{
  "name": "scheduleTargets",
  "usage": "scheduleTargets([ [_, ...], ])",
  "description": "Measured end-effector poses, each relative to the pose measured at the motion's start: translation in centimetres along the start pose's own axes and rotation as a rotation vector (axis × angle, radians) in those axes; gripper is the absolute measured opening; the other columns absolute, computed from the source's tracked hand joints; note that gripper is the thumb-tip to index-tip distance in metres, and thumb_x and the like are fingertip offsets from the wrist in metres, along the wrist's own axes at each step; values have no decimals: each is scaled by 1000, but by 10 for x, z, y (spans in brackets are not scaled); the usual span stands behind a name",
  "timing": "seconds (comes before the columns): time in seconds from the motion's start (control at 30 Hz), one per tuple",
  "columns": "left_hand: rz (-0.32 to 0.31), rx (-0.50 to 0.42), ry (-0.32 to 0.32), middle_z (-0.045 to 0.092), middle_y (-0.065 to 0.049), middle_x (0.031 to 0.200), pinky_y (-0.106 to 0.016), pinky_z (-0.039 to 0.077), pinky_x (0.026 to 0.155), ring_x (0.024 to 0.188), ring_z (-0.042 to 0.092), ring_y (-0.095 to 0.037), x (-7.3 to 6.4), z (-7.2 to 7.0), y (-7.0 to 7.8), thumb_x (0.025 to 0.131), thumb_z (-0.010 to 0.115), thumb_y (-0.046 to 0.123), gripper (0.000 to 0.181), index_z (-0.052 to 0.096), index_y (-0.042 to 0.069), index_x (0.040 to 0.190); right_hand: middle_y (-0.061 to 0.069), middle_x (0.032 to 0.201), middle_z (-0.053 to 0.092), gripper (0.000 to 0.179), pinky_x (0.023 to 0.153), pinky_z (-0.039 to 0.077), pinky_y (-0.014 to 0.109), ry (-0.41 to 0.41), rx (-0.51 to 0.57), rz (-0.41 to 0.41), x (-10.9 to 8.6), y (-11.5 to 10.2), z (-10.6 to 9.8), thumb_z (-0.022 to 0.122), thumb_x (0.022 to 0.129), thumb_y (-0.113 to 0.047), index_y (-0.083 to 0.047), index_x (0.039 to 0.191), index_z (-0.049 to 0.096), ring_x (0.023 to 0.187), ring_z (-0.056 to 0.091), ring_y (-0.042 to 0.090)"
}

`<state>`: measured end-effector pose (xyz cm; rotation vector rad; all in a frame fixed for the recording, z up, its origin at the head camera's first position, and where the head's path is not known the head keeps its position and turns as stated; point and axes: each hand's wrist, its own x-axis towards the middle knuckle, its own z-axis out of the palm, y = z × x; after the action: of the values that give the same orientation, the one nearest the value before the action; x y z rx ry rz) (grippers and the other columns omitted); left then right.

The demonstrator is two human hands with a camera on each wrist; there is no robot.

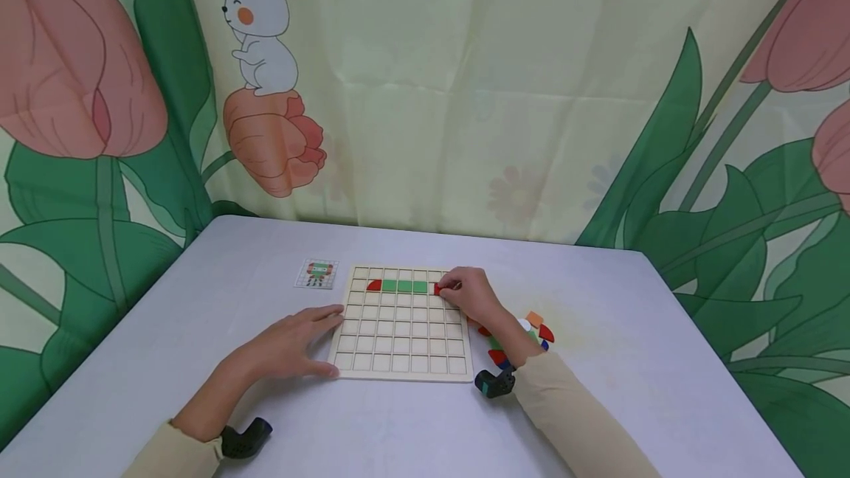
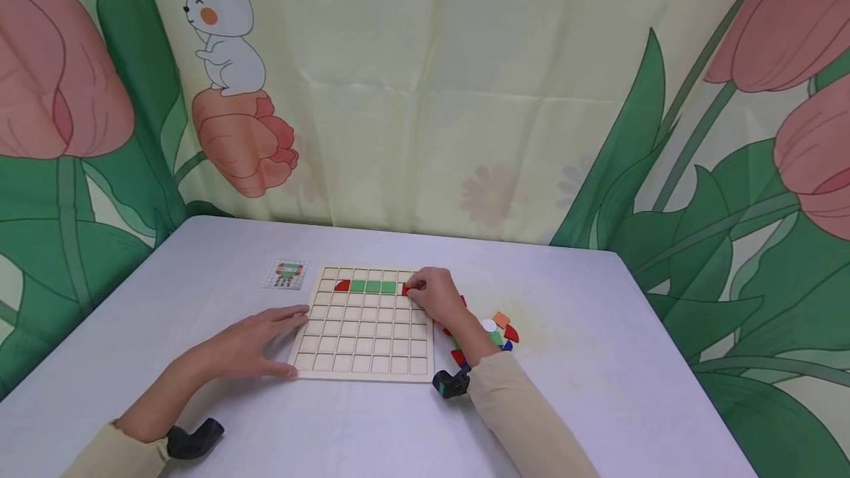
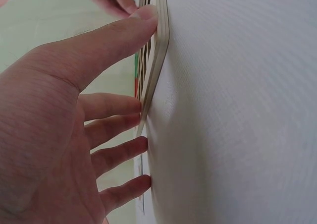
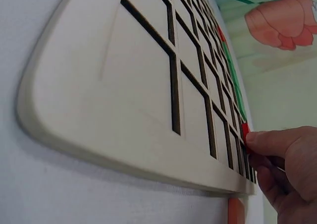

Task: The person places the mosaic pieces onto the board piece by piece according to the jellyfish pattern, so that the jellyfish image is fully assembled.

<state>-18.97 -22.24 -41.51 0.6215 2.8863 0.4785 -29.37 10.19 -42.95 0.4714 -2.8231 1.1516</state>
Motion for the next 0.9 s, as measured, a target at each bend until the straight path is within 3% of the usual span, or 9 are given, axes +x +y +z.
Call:
scheduleTargets([
  [0.47, -10, -12, -8, 37, -4, 155, -58, 35, 109, 141, 36, -33, -1, -2, 3, 71, 79, 55, 90, 47, 12, 143, 4, 95, 71, 6, 80, 54, 34, -35, -11, -3, 5, -8, 3, 73, 85, -7, -8, 90, 76, 91, 61, 19],
  [0.7, -14, -5, -6, 36, -2, 155, -59, 35, 109, 142, 35, -32, 0, -1, 2, 71, 78, 57, 91, 47, 13, 144, 3, 93, 66, 12, 69, 46, 27, -52, 17, 2, -4, 0, -6, 72, 86, -11, -11, 98, 75, 85, 54, 17],
  [0.9, -4, 7, -6, 37, -4, 155, -58, 37, 107, 141, 36, -33, 0, 0, 1, 70, 78, 58, 92, 48, 12, 143, 3, 99, 67, 14, 66, 51, 24, -65, 33, 72, -14, 9, -17, 71, 87, -16, -14, 101, 74, 90, 56, 19],
])
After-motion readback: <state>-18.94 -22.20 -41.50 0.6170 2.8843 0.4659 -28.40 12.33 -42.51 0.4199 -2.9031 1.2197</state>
